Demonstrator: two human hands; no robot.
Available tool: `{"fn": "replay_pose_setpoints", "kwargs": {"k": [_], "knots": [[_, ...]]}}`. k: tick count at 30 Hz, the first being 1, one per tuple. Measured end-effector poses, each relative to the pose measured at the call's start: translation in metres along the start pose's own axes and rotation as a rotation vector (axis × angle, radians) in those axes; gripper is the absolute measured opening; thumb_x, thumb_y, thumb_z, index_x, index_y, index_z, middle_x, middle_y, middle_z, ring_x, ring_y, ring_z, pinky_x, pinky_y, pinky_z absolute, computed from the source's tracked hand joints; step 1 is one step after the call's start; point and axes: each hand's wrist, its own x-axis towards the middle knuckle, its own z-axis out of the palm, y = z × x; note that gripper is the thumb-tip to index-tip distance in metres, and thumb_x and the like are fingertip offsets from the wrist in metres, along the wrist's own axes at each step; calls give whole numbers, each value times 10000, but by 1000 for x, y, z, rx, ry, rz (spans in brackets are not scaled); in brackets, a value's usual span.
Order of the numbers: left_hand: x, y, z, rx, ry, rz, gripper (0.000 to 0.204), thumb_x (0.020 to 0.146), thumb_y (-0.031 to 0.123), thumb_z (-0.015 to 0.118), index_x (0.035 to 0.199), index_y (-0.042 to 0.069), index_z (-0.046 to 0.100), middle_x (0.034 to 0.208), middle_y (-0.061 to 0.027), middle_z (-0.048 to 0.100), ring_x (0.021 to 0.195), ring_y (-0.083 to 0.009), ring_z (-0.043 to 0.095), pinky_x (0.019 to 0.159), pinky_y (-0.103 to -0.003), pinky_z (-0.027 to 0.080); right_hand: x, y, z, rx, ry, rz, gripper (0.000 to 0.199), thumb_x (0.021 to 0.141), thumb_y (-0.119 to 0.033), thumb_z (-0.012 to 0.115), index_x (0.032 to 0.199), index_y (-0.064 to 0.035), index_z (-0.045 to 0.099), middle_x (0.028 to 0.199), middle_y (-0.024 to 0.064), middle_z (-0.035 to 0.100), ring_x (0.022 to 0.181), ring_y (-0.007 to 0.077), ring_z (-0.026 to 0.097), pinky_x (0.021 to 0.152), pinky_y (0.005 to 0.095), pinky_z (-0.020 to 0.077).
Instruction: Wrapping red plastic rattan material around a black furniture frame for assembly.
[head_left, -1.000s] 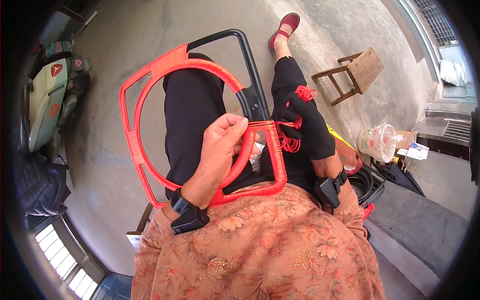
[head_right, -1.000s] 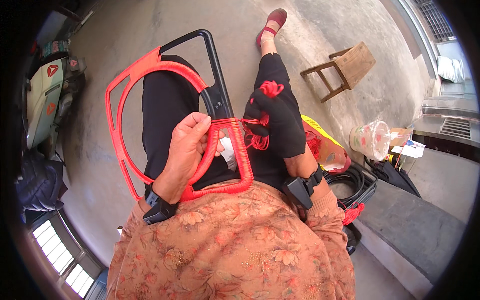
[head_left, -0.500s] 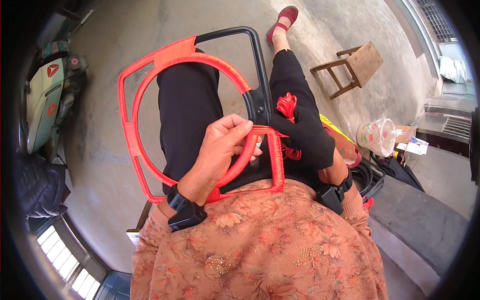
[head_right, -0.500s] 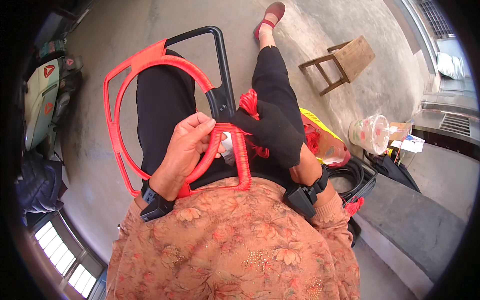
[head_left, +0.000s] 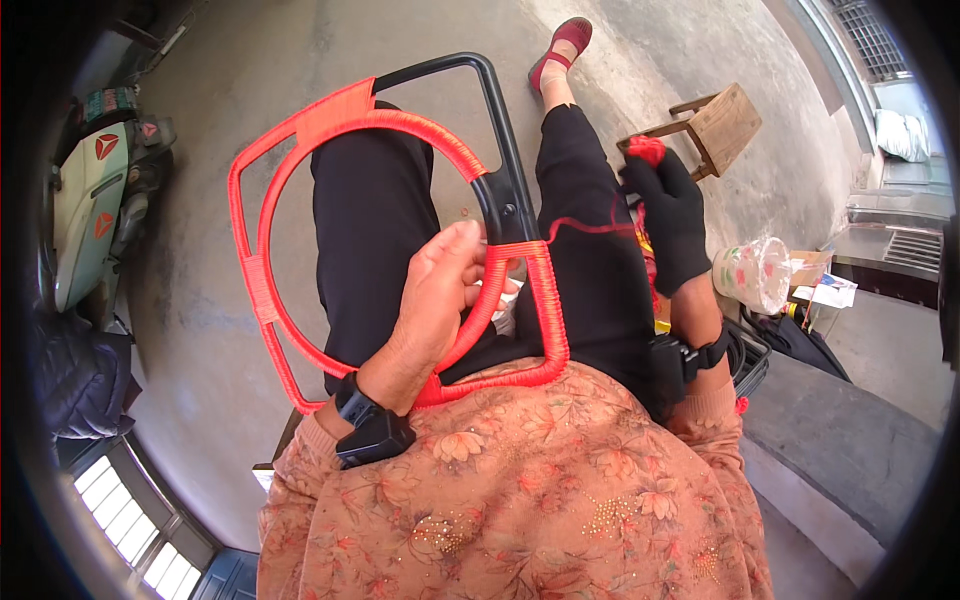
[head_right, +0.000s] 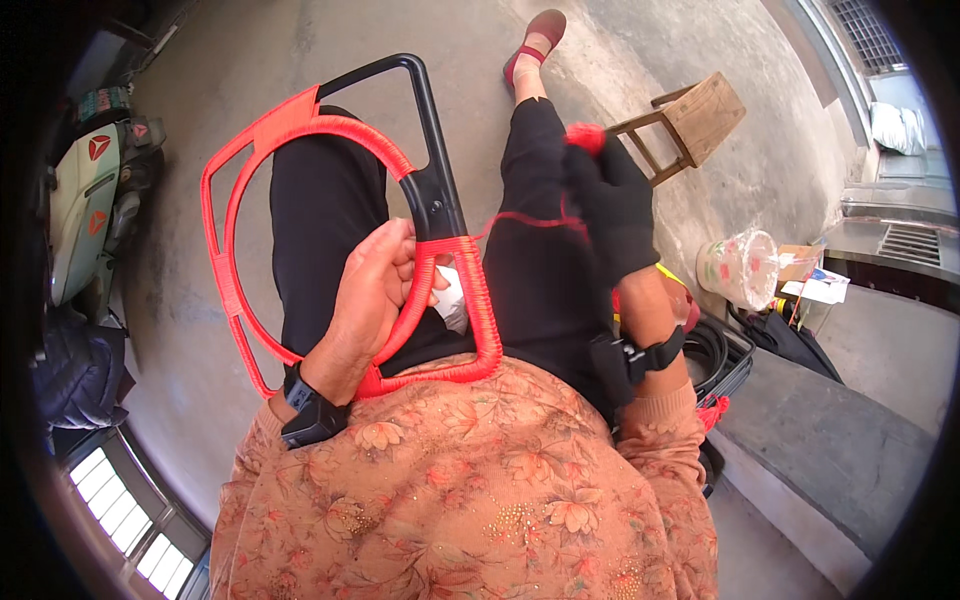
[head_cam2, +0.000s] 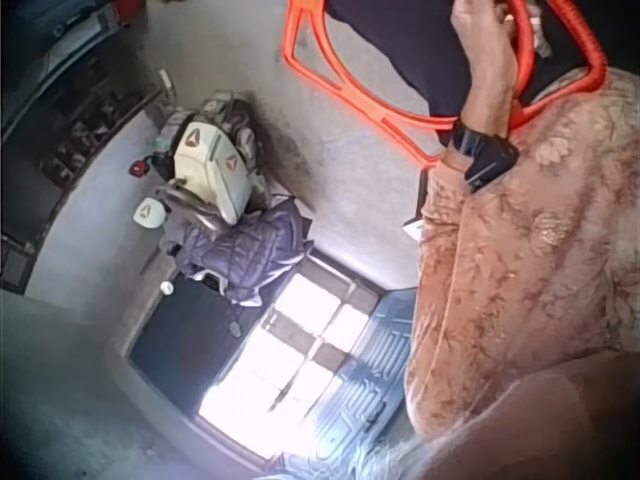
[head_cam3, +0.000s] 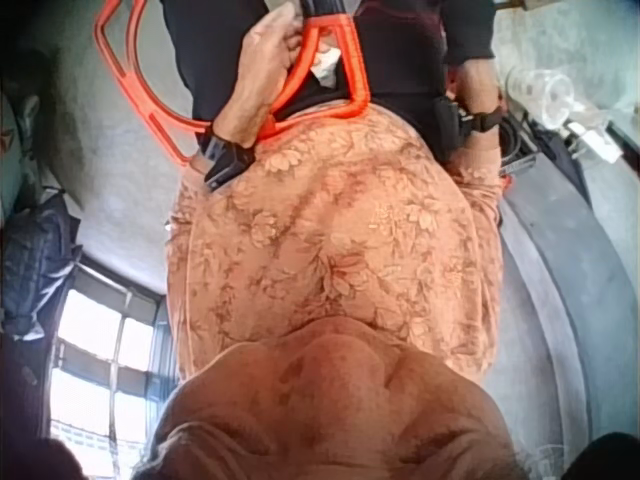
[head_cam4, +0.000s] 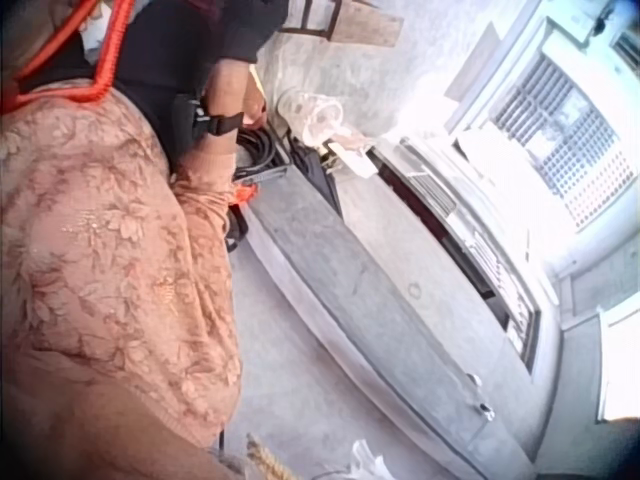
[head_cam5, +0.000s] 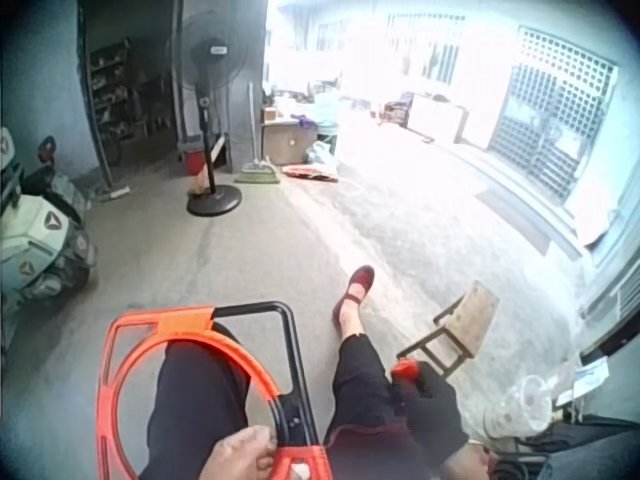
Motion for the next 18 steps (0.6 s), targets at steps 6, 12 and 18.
{"fn": "replay_pose_setpoints", "kwargs": {"k": [6,12,18], "knots": [[0,5,9,-141,49,160,288,982,311,455,1045,42,539,1038,-100,632,886,-175,639,696,-312,544,-39,-65,62,-617,-193,-1211,184,769,-47,658,952,-63,653,902,101,650,822,251,641,736,311,498],[-3,3,-1,35,37,260,193,977,233,455,1000,59,534,944,-60,621,882,-143,621,699,-292,531,-47,-45,49,-142,-259,-571,158,772,-21,650,926,-59,656,823,85,645,692,228,627,664,320,498],[-4,10,6,-174,32,182,156,970,196,462,1005,62,535,906,-46,618,857,-147,625,680,-287,536,-30,-13,52,-353,-375,-646,211,756,12,655,965,-7,633,821,72,622,708,179,614,658,284,490]]}}
